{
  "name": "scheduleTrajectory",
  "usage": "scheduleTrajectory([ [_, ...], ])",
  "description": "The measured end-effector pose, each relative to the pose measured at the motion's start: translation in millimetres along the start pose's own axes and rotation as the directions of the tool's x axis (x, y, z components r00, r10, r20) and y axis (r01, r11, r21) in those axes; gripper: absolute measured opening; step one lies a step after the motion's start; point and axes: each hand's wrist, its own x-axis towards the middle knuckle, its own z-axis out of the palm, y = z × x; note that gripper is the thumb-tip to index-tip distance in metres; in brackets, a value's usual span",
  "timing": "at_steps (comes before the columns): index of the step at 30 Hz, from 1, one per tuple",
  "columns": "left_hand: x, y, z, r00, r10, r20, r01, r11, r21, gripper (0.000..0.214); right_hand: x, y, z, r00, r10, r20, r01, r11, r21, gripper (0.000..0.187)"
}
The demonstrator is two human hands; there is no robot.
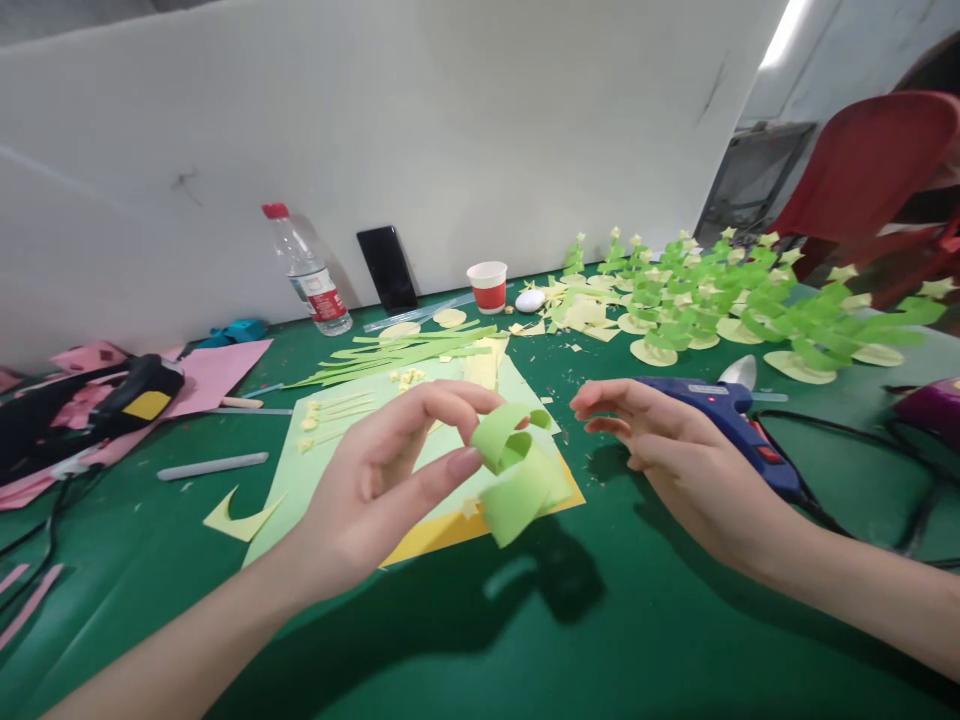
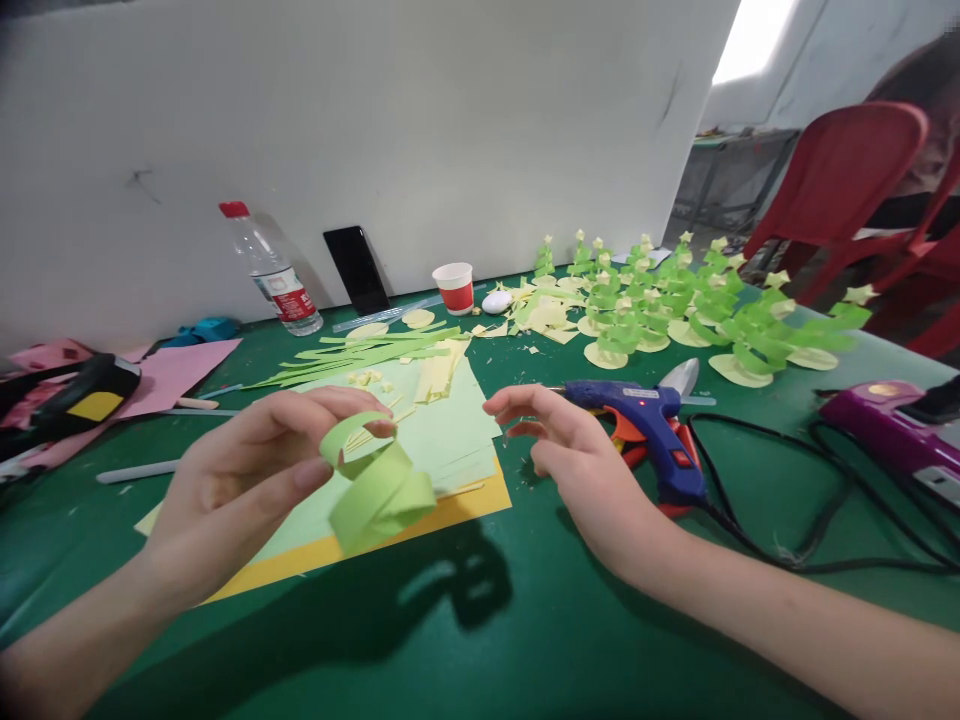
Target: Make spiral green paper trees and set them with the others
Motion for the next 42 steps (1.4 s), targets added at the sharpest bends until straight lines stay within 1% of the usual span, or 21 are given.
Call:
scheduleTrajectory([
  [2, 1, -1, 1.1, 0.998, -0.041, 0.036, 0.041, 0.999, 0.009, 0.01, 1, -6, 1, 0.998, -0.013, 0.056, 0.016, 0.998, -0.066, 0.02],
  [4, 1, -1, 2.4, 0.994, -0.081, 0.076, 0.08, 0.997, 0.017, 0.01, 1, -15, 4, 0.986, -0.016, 0.165, 0.034, 0.994, -0.108, 0.013],
  [6, 1, -1, 3.4, 0.987, -0.11, 0.114, 0.108, 0.994, 0.025, 0.011, 2, -24, 7, 0.964, -0.014, 0.267, 0.042, 0.994, -0.101, 0.014],
  [8, 2, -1, 4.0, 0.983, -0.122, 0.136, 0.119, 0.992, 0.03, 0.012, 4, -31, 8, 0.943, -0.011, 0.333, 0.032, 0.998, -0.056, 0.014],
  [10, 2, -2, 4.1, 0.985, -0.106, 0.138, 0.103, 0.994, 0.033, 0.013, 6, -35, 7, 0.929, 0.004, 0.37, -0.001, 1.0, -0.008, 0.011],
  [15, 4, -4, 3.5, 0.989, -0.091, 0.114, 0.087, 0.995, 0.043, 0.011, 9, -36, 5, 0.909, 0.097, 0.406, -0.141, 0.987, 0.08, 0.008],
  [18, 4, -4, 3.3, 0.987, -0.094, 0.133, 0.091, 0.995, 0.029, 0.01, 11, -39, 8, 0.884, 0.147, 0.444, -0.197, 0.978, 0.067, 0.009],
  [20, 3, -5, 3.1, 0.983, -0.107, 0.151, 0.104, 0.994, 0.029, 0.009, 13, -41, 10, 0.877, 0.171, 0.449, -0.204, 0.979, 0.026, 0.012],
  [23, 2, -5, 3.1, 0.977, -0.152, 0.151, 0.15, 0.988, 0.023, 0.008, 17, -44, 12, 0.875, 0.159, 0.457, -0.141, 0.987, -0.072, 0.013],
  [25, 1, -5, 3.3, 0.974, -0.172, 0.145, 0.175, 0.985, -0.008, 0.008, 19, -45, 11, 0.872, 0.132, 0.472, -0.086, 0.989, -0.118, 0.013],
  [30, 4, -4, 4.6, 0.972, -0.187, 0.146, 0.207, 0.969, -0.138, 0.01, 24, -50, 6, 0.895, 0.002, 0.446, 0.066, 0.988, -0.137, 0.013],
  [32, 5, -4, 4.8, 0.969, -0.185, 0.161, 0.215, 0.957, -0.192, 0.012, 25, -53, 5, 0.892, -0.034, 0.45, 0.108, 0.984, -0.14, 0.014],
  [35, 4, -5, 4.7, 0.963, -0.193, 0.188, 0.243, 0.926, -0.29, 0.01, 26, -57, 5, 0.868, -0.088, 0.489, 0.164, 0.98, -0.115, 0.014],
  [38, 3, -7, 4.5, 0.953, -0.223, 0.206, 0.286, 0.887, -0.361, 0.008, 28, -60, 6, 0.83, -0.112, 0.547, 0.181, 0.981, -0.075, 0.011],
  [40, 3, -8, 4.6, 0.949, -0.244, 0.201, 0.304, 0.881, -0.363, 0.007, 29, -62, 6, 0.807, -0.113, 0.58, 0.185, 0.981, -0.066, 0.009],
  [42, 4, -8, 5.2, 0.949, -0.259, 0.181, 0.306, 0.896, -0.323, 0.009, 30, -65, 7, 0.795, -0.115, 0.595, 0.196, 0.978, -0.072, 0.007],
])
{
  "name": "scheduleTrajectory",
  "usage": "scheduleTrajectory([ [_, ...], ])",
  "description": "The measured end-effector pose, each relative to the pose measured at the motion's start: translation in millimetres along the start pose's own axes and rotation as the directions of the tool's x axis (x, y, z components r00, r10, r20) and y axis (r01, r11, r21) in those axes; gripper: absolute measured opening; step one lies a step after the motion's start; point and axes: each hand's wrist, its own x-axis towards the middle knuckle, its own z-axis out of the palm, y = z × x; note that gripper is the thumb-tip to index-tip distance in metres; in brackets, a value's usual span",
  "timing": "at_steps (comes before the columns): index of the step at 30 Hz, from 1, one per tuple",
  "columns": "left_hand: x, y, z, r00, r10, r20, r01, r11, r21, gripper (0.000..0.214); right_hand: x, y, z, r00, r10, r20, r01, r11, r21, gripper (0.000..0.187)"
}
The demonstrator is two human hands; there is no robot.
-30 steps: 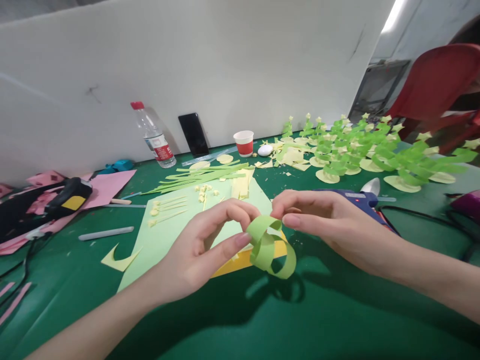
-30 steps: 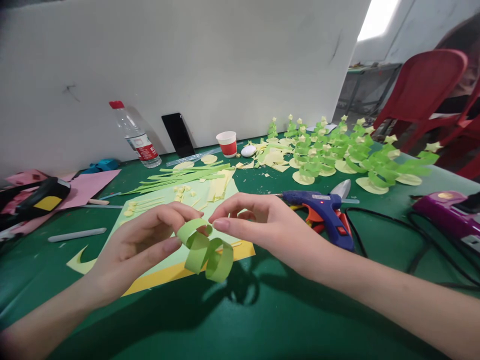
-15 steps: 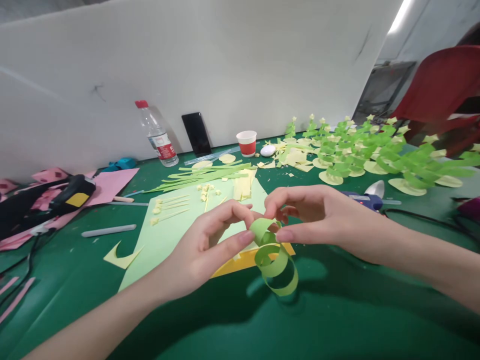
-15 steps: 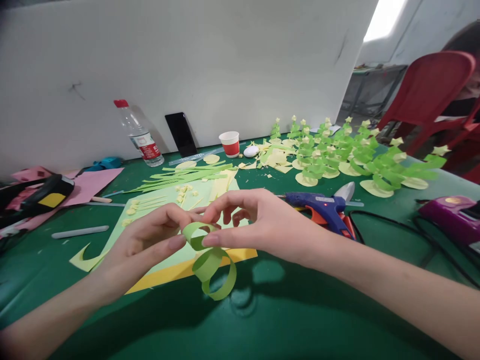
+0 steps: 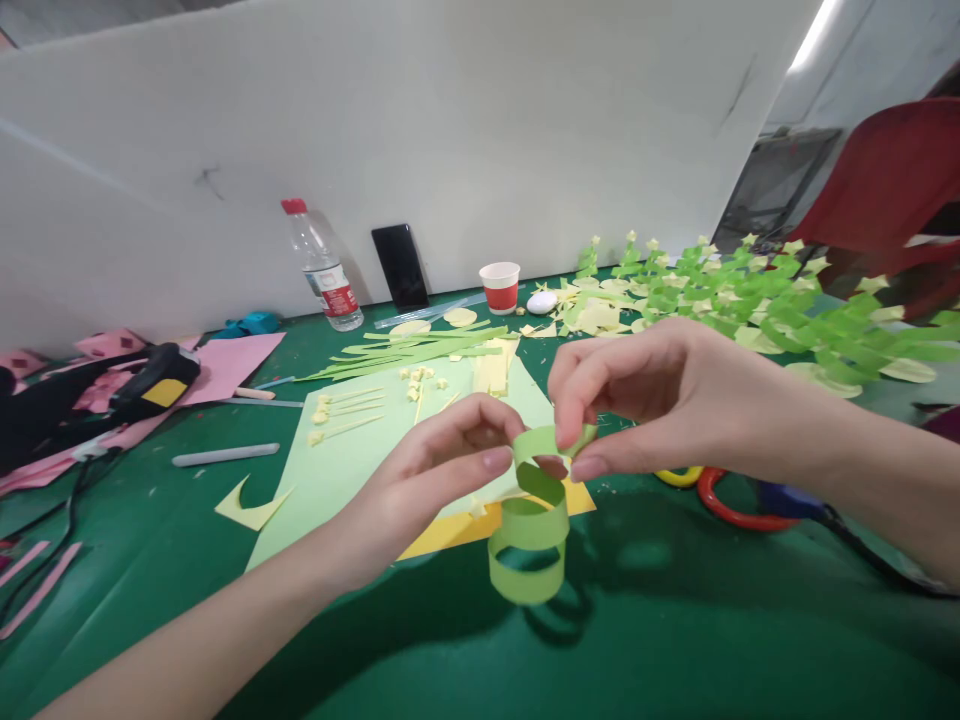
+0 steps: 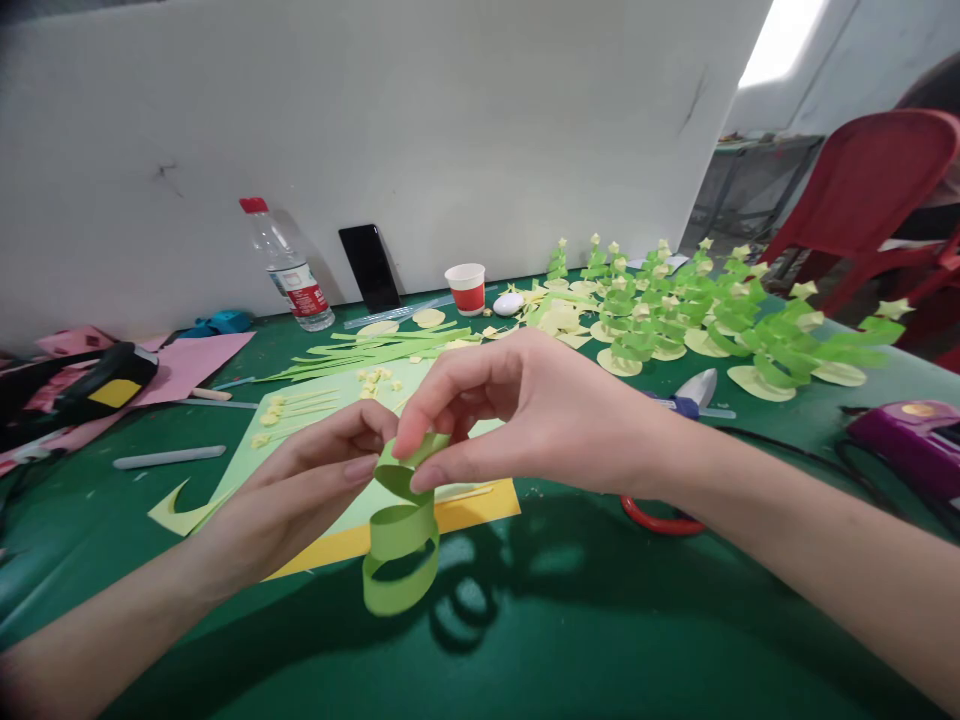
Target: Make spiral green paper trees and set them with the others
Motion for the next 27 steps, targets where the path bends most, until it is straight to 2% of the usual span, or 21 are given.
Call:
scheduleTrajectory([
  [3, 1, 2, 2.7, 0.997, 0.025, -0.077, -0.013, 0.988, 0.152, 0.012, 2, -2, 0, 1.0, 0.012, 0.017, -0.012, 1.0, -0.026, 0.007],
  [7, 0, 6, 8.7, 0.979, 0.095, -0.183, -0.012, 0.912, 0.409, 0.014, 4, -1, 2, 0.999, 0.045, -0.007, -0.046, 0.995, -0.09, 0.007],
  [11, -1, 9, 11.7, 0.974, 0.077, -0.213, 0.046, 0.854, 0.518, 0.02, 4, 0, 5, 0.999, 0.003, -0.036, -0.009, 0.987, -0.16, 0.008],
  [15, -1, 9, 12.6, 0.982, -0.02, -0.189, 0.106, 0.885, 0.454, 0.027, 4, 0, 6, 0.995, -0.101, -0.014, 0.092, 0.951, -0.295, 0.003],
  [19, 1, 6, 14.0, 0.99, -0.071, -0.124, 0.102, 0.96, 0.26, 0.027, 4, 2, 8, 0.942, -0.335, -0.013, 0.282, 0.812, -0.511, 0.004],
  [21, 2, 6, 14.7, 0.993, -0.061, -0.106, 0.081, 0.977, 0.197, 0.027, 3, 2, 9, 0.914, -0.405, 0.019, 0.339, 0.738, -0.583, 0.006],
  [25, 1, 5, 14.8, 0.998, -0.032, -0.058, 0.041, 0.989, 0.146, 0.025, 2, 0, 14, 0.867, -0.494, 0.059, 0.397, 0.616, -0.681, 0.014],
  [27, 0, 4, 14.4, 0.998, -0.052, -0.046, 0.059, 0.986, 0.155, 0.022, 2, -1, 17, 0.861, -0.509, 0.022, 0.38, 0.613, -0.693, 0.016],
])
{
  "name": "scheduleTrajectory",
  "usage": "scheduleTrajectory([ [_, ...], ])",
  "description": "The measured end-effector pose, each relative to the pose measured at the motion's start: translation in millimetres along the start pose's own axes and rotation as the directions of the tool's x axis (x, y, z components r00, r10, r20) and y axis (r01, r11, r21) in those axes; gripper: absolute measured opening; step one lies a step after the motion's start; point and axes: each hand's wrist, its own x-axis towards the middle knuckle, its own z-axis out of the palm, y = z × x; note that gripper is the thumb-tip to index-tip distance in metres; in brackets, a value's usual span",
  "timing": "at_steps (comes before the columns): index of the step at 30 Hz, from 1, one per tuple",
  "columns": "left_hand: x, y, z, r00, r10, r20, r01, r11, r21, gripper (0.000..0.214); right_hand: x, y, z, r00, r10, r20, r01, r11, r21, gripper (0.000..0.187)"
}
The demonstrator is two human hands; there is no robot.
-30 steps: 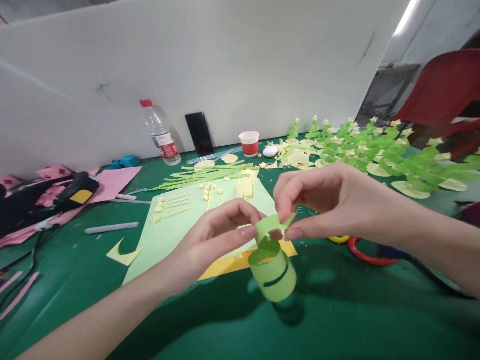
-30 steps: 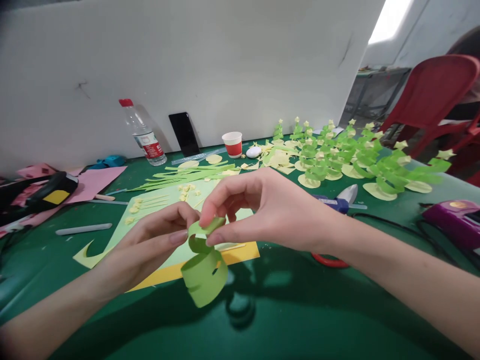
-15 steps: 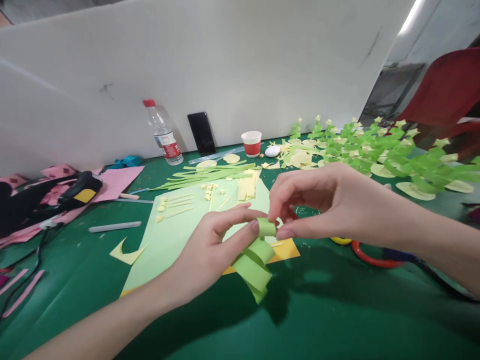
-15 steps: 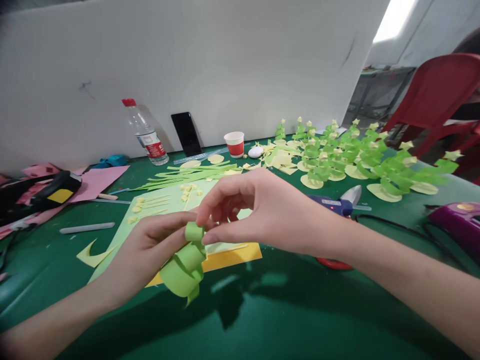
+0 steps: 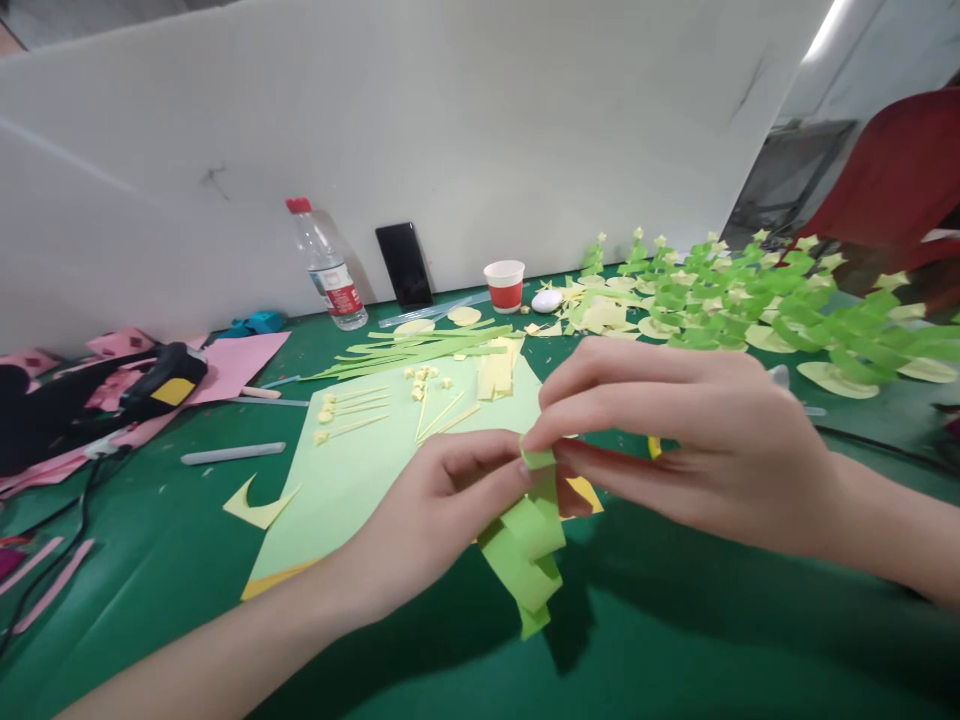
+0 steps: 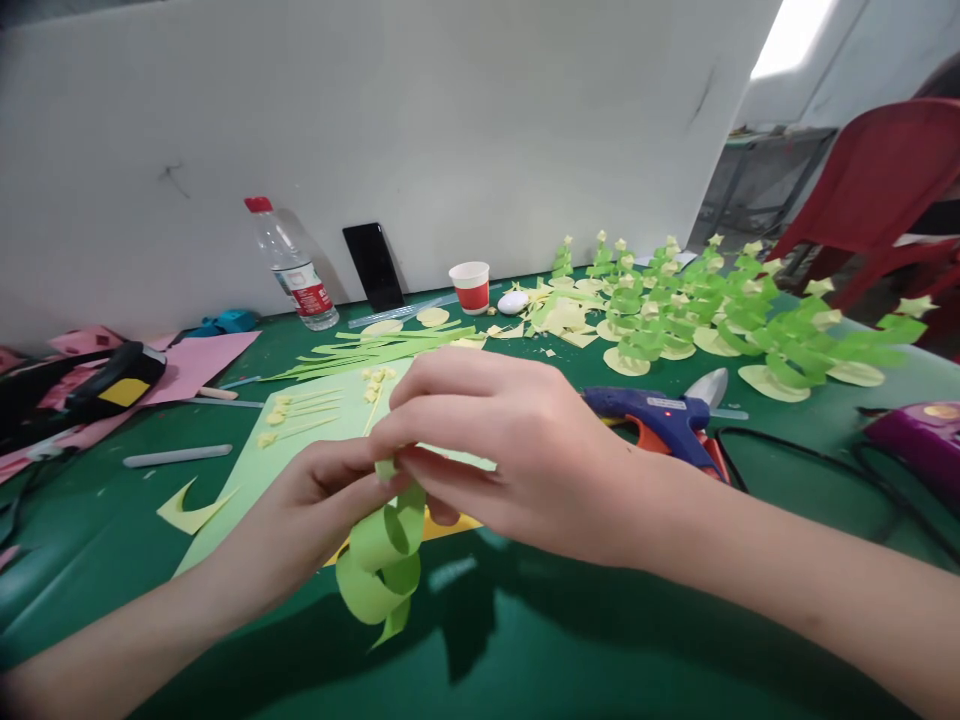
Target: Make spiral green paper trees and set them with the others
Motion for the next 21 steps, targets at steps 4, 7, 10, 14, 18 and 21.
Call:
scheduleTrajectory([
  [4, -1, -1, -0.6, 0.997, -0.076, -0.003, 0.076, 0.997, -0.014, 0.015, 1, -1, 1, 0.982, 0.181, -0.054, -0.173, 0.978, 0.115, 0.014],
  [7, -1, 0, -1.4, 0.997, -0.079, -0.009, 0.079, 0.997, -0.019, 0.015, 2, 1, 2, 0.945, 0.327, 0.007, -0.316, 0.909, 0.272, 0.011],
  [10, 0, 1, -2.1, 0.998, -0.061, -0.002, 0.061, 0.998, 0.035, 0.019, 2, 3, 4, 0.909, 0.394, 0.137, -0.416, 0.832, 0.367, 0.008],
  [14, 2, -1, -0.6, 0.992, -0.127, 0.002, 0.126, 0.99, 0.067, 0.02, 4, 6, 5, 0.891, 0.392, 0.23, -0.454, 0.797, 0.398, 0.012],
  [18, 4, -9, 2.8, 0.985, -0.153, 0.075, 0.147, 0.985, 0.09, 0.017, 4, 11, -4, 0.879, 0.469, 0.089, -0.459, 0.777, 0.431, 0.007],
  [21, 5, -13, 5.1, 0.98, -0.13, 0.149, 0.112, 0.986, 0.121, 0.011, 4, 18, -14, 0.851, 0.522, -0.05, -0.452, 0.778, 0.436, 0.004],
])
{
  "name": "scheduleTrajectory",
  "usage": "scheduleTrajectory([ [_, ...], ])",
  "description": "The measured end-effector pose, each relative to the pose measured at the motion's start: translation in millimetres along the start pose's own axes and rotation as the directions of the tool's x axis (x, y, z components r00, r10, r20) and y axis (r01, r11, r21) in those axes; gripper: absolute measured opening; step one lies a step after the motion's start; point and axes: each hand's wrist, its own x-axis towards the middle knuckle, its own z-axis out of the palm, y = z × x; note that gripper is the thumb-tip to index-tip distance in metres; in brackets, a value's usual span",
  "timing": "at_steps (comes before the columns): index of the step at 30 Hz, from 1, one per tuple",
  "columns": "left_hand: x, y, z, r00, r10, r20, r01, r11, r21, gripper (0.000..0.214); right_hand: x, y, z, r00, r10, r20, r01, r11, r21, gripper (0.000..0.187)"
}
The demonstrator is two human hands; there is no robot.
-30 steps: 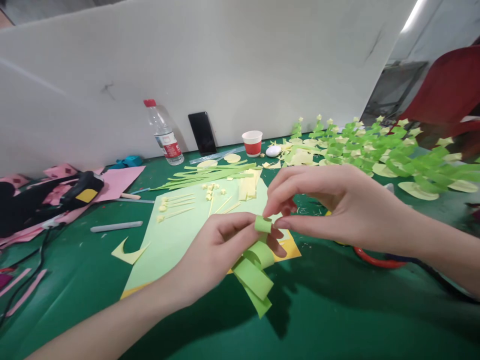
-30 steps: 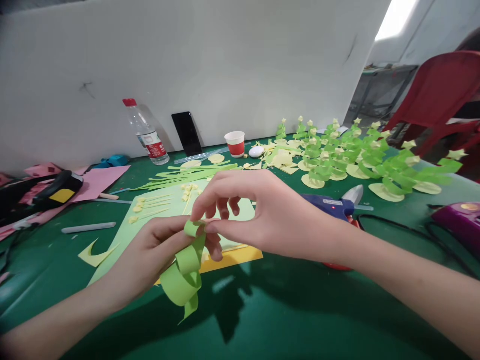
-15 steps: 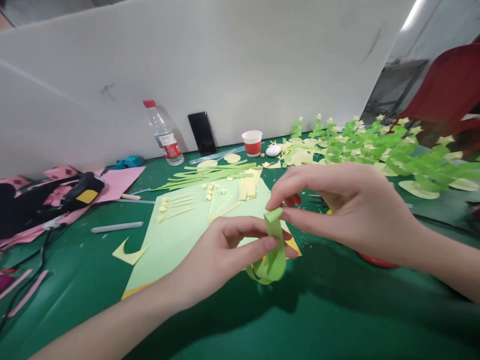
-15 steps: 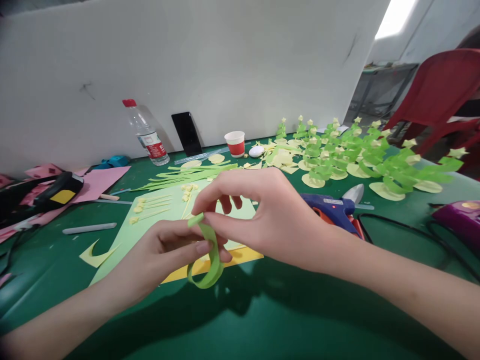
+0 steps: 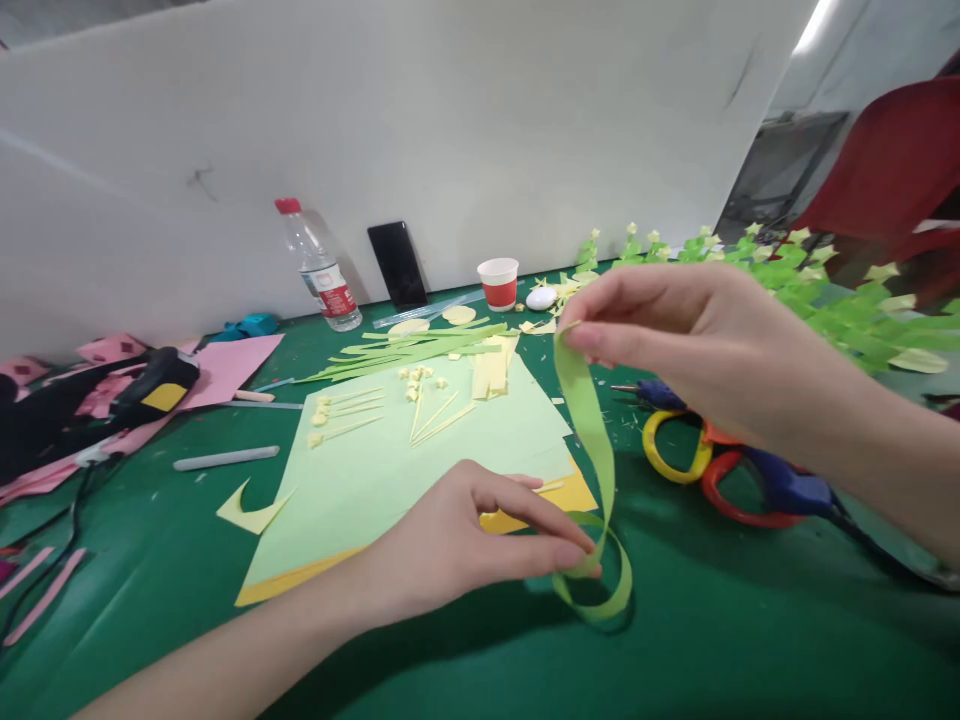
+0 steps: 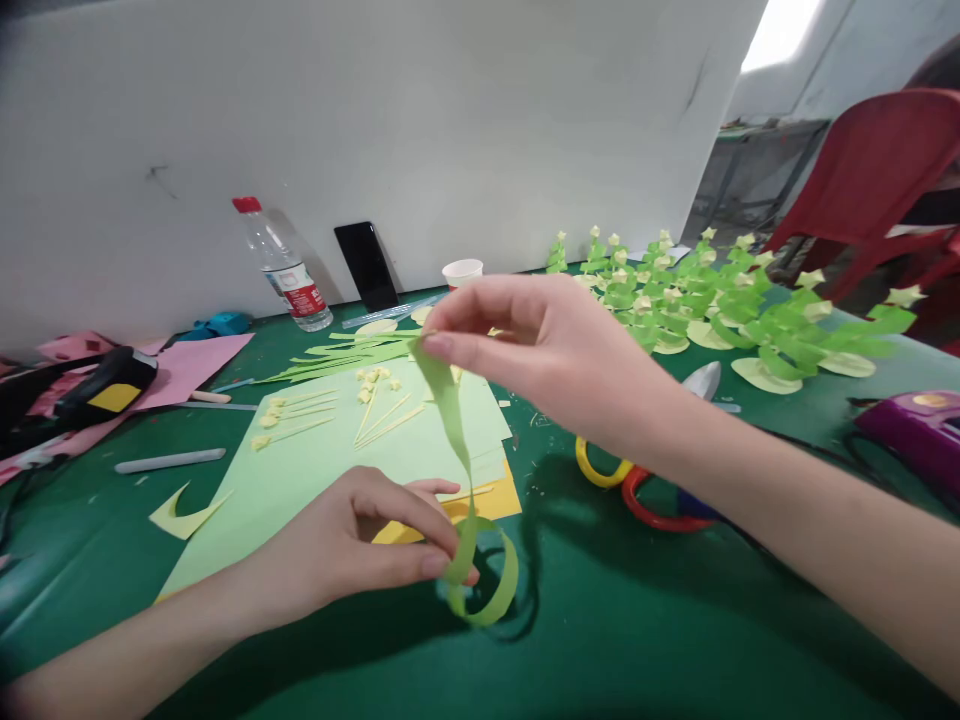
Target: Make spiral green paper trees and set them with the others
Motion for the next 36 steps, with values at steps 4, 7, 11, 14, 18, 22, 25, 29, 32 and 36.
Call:
scheduleTrajectory([
  [4, -1, -1, 3.4, 0.991, -0.084, 0.101, 0.092, 0.992, -0.084, 0.02, 3, 0, -10, 0.996, 0.016, -0.083, -0.018, 1.0, -0.025, 0.005],
  [7, -2, -1, 5.0, 0.977, -0.148, 0.156, 0.177, 0.966, -0.19, 0.03, 4, 0, -11, 0.995, 0.034, -0.092, -0.033, 0.999, 0.017, 0.004],
  [11, -1, -3, 4.3, 0.992, -0.099, 0.08, 0.107, 0.989, -0.101, 0.03, 1, -1, 1, 0.997, 0.067, 0.033, -0.069, 0.996, 0.056, 0.003],
  [14, -1, -4, 1.8, 1.0, 0.006, -0.009, -0.007, 0.997, -0.074, 0.023, -5, -2, 15, 0.98, 0.099, 0.175, -0.115, 0.99, 0.081, 0.004],
  [18, -2, -1, -0.4, 0.999, 0.029, -0.016, -0.03, 0.995, -0.094, 0.024, -13, -2, 29, 0.944, 0.131, 0.304, -0.153, 0.987, 0.049, 0.007],
  [22, -3, 0, 2.1, 1.0, -0.017, 0.026, 0.016, 1.0, 0.024, 0.031, -12, -4, 26, 0.981, 0.038, 0.191, -0.031, 0.999, -0.04, 0.008],
  [25, -3, -2, 5.6, 0.991, 0.064, 0.117, -0.081, 0.986, 0.143, 0.026, -6, -6, 11, 0.999, 0.03, 0.028, -0.029, 0.999, -0.036, 0.007],
  [29, -2, -5, 9.7, 0.971, 0.138, 0.194, -0.175, 0.966, 0.189, 0.016, 4, -3, -15, 0.974, 0.04, -0.222, -0.053, 0.997, -0.056, 0.012],
  [32, -2, -4, 12.2, 0.973, 0.105, 0.206, -0.148, 0.968, 0.202, 0.018, 10, 1, -27, 0.941, 0.04, -0.335, -0.064, 0.996, -0.061, 0.013],
  [36, -1, -6, 11.4, 0.987, 0.102, -0.125, -0.074, 0.975, 0.209, 0.016, 9, 1, -21, 0.97, 0.075, -0.232, -0.088, 0.995, -0.046, 0.008],
])
